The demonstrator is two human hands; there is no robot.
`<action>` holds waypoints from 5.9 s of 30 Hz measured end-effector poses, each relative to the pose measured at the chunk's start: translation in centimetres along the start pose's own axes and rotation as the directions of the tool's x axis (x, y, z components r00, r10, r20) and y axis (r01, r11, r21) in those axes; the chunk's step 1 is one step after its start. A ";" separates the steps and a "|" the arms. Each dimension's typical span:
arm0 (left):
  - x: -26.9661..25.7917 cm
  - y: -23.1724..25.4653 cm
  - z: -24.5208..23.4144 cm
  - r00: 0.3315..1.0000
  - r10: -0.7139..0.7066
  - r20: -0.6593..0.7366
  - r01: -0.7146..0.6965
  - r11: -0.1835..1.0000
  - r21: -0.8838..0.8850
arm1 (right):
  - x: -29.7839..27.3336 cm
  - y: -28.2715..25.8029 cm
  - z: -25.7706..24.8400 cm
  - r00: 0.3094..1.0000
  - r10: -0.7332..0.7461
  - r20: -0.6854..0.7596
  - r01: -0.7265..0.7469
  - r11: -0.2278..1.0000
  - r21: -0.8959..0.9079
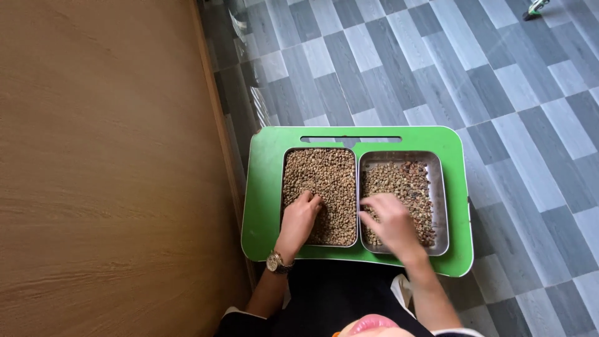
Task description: Hand-sorting green coffee beans to remove defects, transferring them between two metal trays on a low table.
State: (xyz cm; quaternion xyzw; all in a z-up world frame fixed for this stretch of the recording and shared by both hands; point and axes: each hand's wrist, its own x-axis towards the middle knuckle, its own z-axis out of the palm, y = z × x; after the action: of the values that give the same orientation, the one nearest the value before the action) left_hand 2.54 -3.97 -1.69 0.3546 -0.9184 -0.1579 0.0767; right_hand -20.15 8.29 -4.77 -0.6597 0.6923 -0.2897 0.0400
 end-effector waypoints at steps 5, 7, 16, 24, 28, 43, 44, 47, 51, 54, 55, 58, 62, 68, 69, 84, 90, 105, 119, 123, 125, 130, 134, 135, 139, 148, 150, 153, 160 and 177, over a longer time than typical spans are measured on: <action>-0.7 0.3 -1.7 0.999 -0.001 -0.046 -0.004 0.996 -0.088 | 4.0 -3.5 3.4 0.961 -0.195 0.197 0.224 0.965 -0.137; -0.9 0.1 -1.3 0.998 -0.003 -0.063 -0.004 0.995 -0.103 | 4.6 -3.9 4.2 0.942 -0.223 0.249 0.272 0.945 -0.182; -1.6 -0.7 0.2 0.989 -0.049 -0.138 0.014 0.969 -0.245 | 4.1 -2.4 7.6 0.914 -0.263 0.311 0.329 0.927 -0.183; -1.8 -0.9 0.3 0.994 -0.051 -0.094 0.023 0.962 -0.271 | 4.7 -2.8 6.6 0.923 -0.266 0.278 0.291 0.955 -0.051; -1.8 -1.0 0.1 0.994 -0.036 -0.105 0.001 0.949 -0.315 | 5.3 -3.6 5.4 0.921 -0.279 0.271 0.294 0.956 -0.018; -0.8 -0.3 -0.7 0.997 -0.036 -0.069 0.000 0.887 -0.462 | 4.1 -1.5 5.2 0.941 -0.248 0.230 0.226 0.967 0.118; -0.8 -0.2 -1.0 0.998 -0.037 -0.060 0.006 0.896 -0.444 | 4.0 -1.5 5.1 0.945 -0.241 0.219 0.218 0.968 0.122; -0.6 -0.1 -1.0 0.998 -0.030 -0.054 0.005 0.912 -0.411 | 3.5 -1.1 4.8 0.963 -0.222 0.151 0.205 0.971 0.120; -0.5 0.2 -1.5 0.998 -0.042 -0.041 0.019 0.892 -0.452 | 1.8 1.5 3.8 0.992 -0.127 0.006 0.127 0.992 0.023; -0.5 0.6 -2.0 0.998 -0.056 0.005 0.051 0.879 -0.474 | -0.6 4.3 2.7 0.999 -0.001 -0.033 0.003 0.999 0.047; -0.4 0.8 -2.2 0.999 -0.050 0.006 0.047 0.879 -0.474 | -1.0 4.4 1.6 0.999 0.003 -0.037 -0.002 0.999 0.045; -0.3 1.6 -3.0 0.998 -0.063 0.025 0.067 0.858 -0.510 | -2.3 4.5 -0.4 0.991 0.118 -0.064 -0.123 0.988 -0.089; 0.0 2.5 -3.2 0.999 0.037 -0.006 -0.033 0.821 -0.570 | -1.8 2.2 0.0 0.986 0.145 -0.078 -0.142 0.989 0.043; 0.0 3.7 -2.1 0.989 0.125 -0.075 -0.146 0.852 -0.503 | 1.9 -3.1 1.1 0.998 0.054 0.039 -0.064 0.938 0.341; 0.0 3.6 -1.9 0.985 0.139 -0.099 -0.170 0.862 -0.478 | 2.6 -4.0 0.8 0.997 0.051 0.061 -0.070 0.919 0.389; -0.4 2.1 0.0 0.988 0.106 -0.108 -0.142 0.898 -0.416 | 2.9 -2.9 1.3 0.987 0.077 0.138 -0.143 0.809 0.571; 0.1 3.2 -3.4 0.997 0.041 -0.073 -0.073 0.849 -0.523 | -0.8 2.0 1.6 0.989 0.145 -0.027 -0.127 0.931 0.342; 0.3 3.7 1.8 0.988 -0.065 -0.138 -0.057 0.681 -0.730 | 0.2 -1.8 4.3 0.995 -0.008 -0.099 0.026 0.982 0.185; 0.3 3.1 1.2 0.992 -0.098 -0.078 0.010 0.683 -0.730 | 1.1 -2.8 3.7 0.991 0.001 -0.135 0.036 0.961 0.275; 0.3 3.3 0.8 0.994 -0.094 -0.062 0.021 0.694 -0.720 | 1.4 -3.0 2.7 0.991 -0.003 -0.136 0.040 0.961 0.273; 0.3 2.9 1.7 0.994 -0.097 -0.050 0.032 0.694 -0.719 | 0.7 -1.4 4.0 0.991 0.014 -0.131 0.023 0.959 0.283; 0.2 3.0 1.1 0.993 -0.110 -0.049 0.042 0.703 -0.710 | -1.1 1.5 2.2 0.990 0.024 -0.140 0.005 0.979 0.201; 0.3 3.6 -0.6 0.993 -0.117 -0.019 0.070 0.710 -0.701 | -2.2 1.9 -1.5 0.985 0.134 -0.105 -0.128 0.990 0.056; 0.4 3.8 -0.9 0.994 -0.109 -0.013 0.069 0.714 -0.697 | -2.3 1.1 -3.3 0.982 0.161 -0.096 -0.159 0.987 0.020; 0.8 4.3 -0.5 0.997 -0.069 0.025 0.067 0.719 -0.691 | -4.3 3.5 0.7 0.964 0.204 -0.168 -0.202 0.979 0.030; 1.5 5.7 0.8 1.000 -0.006 0.018 0.017 0.727 -0.686 | -1.0 -3.1 0.9 0.983 0.086 -0.165 -0.039 0.963 0.265; 1.6 5.6 1.2 0.999 -0.016 0.028 0.031 0.708 -0.706 | -0.5 -3.1 0.3 0.982 0.082 -0.168 -0.021 0.942 0.334; 1.8 6.2 0.5 1.000 0.005 0.030 0.018 0.718 -0.695 | -1.0 -2.5 1.1 0.978 0.116 -0.173 -0.050 0.935 0.350; 2.2 6.9 0.5 0.997 0.042 0.065 0.015 0.723 -0.690 | -2.1 -0.7 1.8 0.972 0.105 -0.211 -0.027 0.939 0.344; 1.7 5.1 1.8 0.964 0.225 -0.143 -0.261 0.903 -0.341 | -0.3 -3.2 -2.5 0.993 0.093 -0.077 -0.071 0.965 0.251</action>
State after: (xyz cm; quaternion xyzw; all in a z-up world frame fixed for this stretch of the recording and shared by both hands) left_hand -2.37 -1.10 -1.59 0.2248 -0.9064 -0.2933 0.2046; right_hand -18.35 9.59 -1.31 -0.6070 0.6784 -0.4006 0.1036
